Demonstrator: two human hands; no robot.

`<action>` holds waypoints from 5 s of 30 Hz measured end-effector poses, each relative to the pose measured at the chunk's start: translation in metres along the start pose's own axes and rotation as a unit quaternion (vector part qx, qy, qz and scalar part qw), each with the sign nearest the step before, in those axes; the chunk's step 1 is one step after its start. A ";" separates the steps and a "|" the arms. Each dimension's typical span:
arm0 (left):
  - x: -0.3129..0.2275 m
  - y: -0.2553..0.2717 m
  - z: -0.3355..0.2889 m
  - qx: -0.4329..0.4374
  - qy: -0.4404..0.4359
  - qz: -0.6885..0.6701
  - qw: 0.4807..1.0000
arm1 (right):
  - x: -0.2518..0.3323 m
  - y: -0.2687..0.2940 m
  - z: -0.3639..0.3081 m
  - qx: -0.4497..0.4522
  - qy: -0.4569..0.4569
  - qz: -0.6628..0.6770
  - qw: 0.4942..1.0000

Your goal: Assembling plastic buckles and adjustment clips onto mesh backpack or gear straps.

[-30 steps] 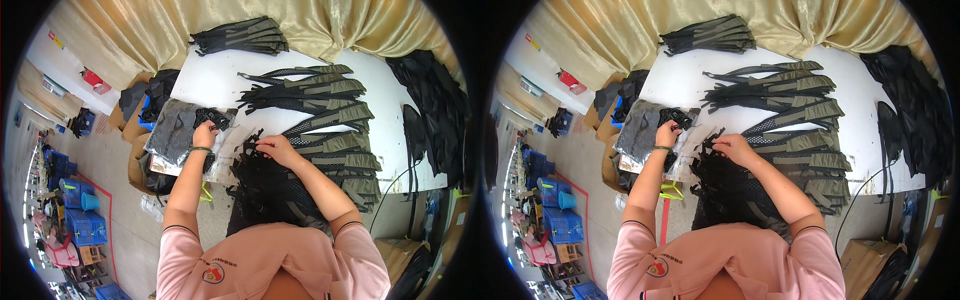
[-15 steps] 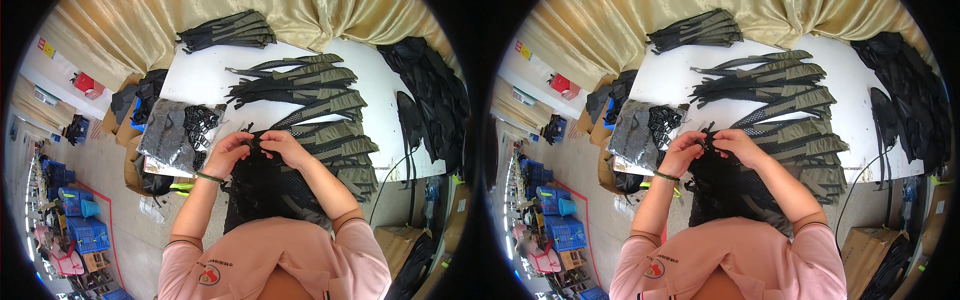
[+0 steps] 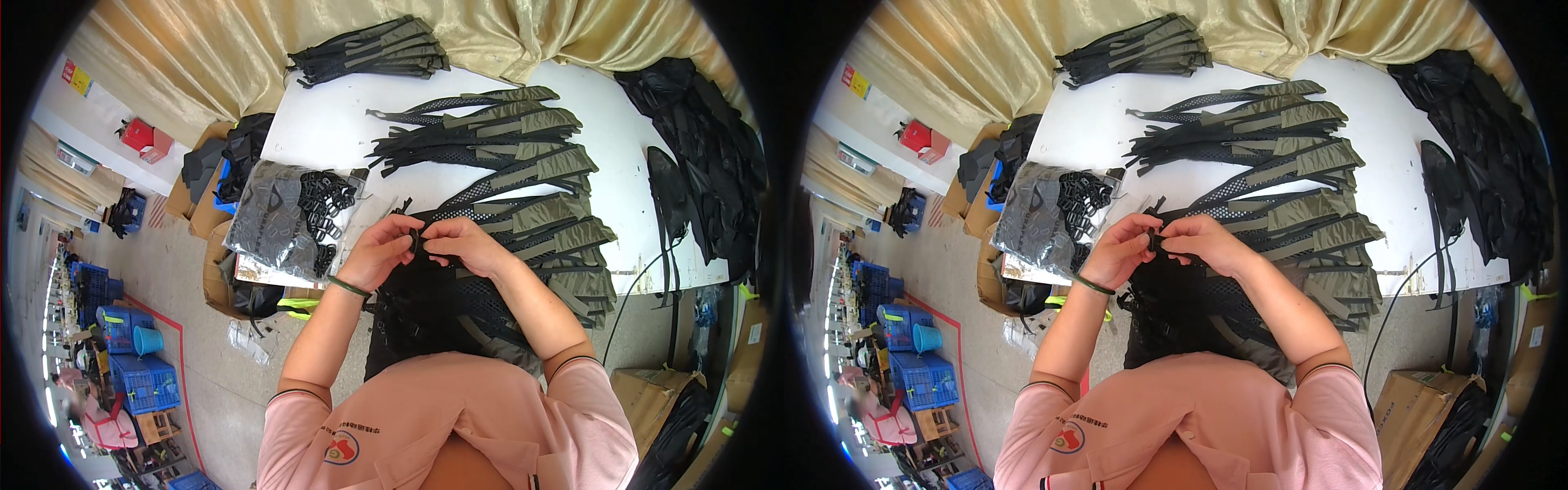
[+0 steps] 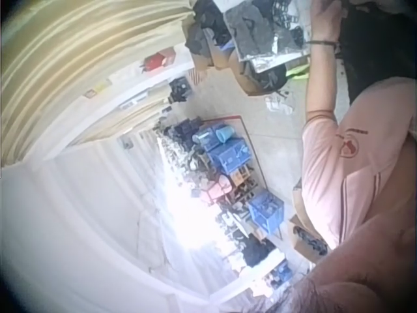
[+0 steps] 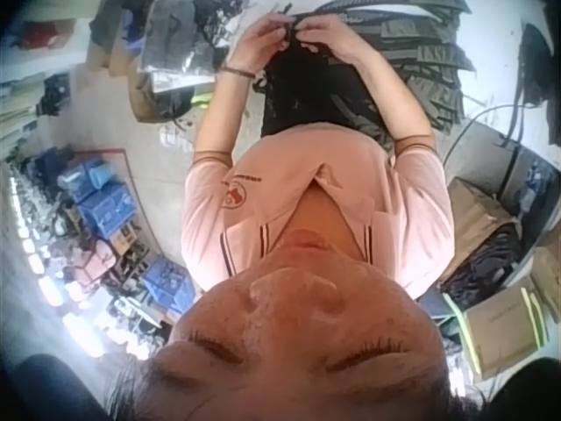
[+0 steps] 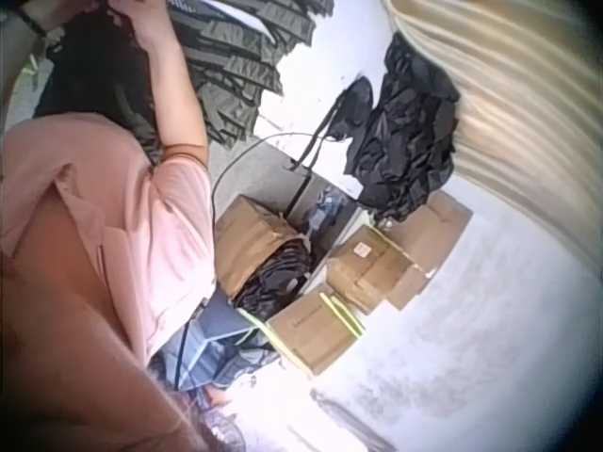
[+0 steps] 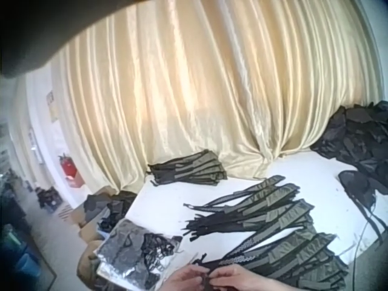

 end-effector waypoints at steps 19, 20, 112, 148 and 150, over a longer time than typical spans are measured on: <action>0.010 -0.002 0.006 0.015 0.022 -0.066 0.997 | 0.020 -0.008 -0.012 -0.012 0.142 -0.219 0.965; 0.010 -0.002 0.005 0.022 0.025 -0.058 0.998 | 0.022 -0.006 -0.013 -0.011 0.142 -0.219 0.965; 0.026 -0.036 0.003 -0.137 -0.203 0.193 0.950 | 0.005 0.001 -0.033 -0.206 0.095 -0.025 0.974; -0.002 -0.009 0.007 -0.155 -0.176 0.548 0.803 | -0.008 0.106 0.036 -0.241 0.208 -0.715 0.622; 0.001 -0.002 0.029 -0.108 -0.245 0.716 0.644 | -0.005 0.102 0.046 -0.198 0.185 -0.747 0.608</action>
Point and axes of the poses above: each hand's wrist, its own z-axis towards the middle knuckle, its own y-axis out of the back of the hand, x = y × z, the point moved 4 cm from there along z, towards the middle knuckle, and after that the axes turned 6 degrees about -z, right-handed, at the moved point
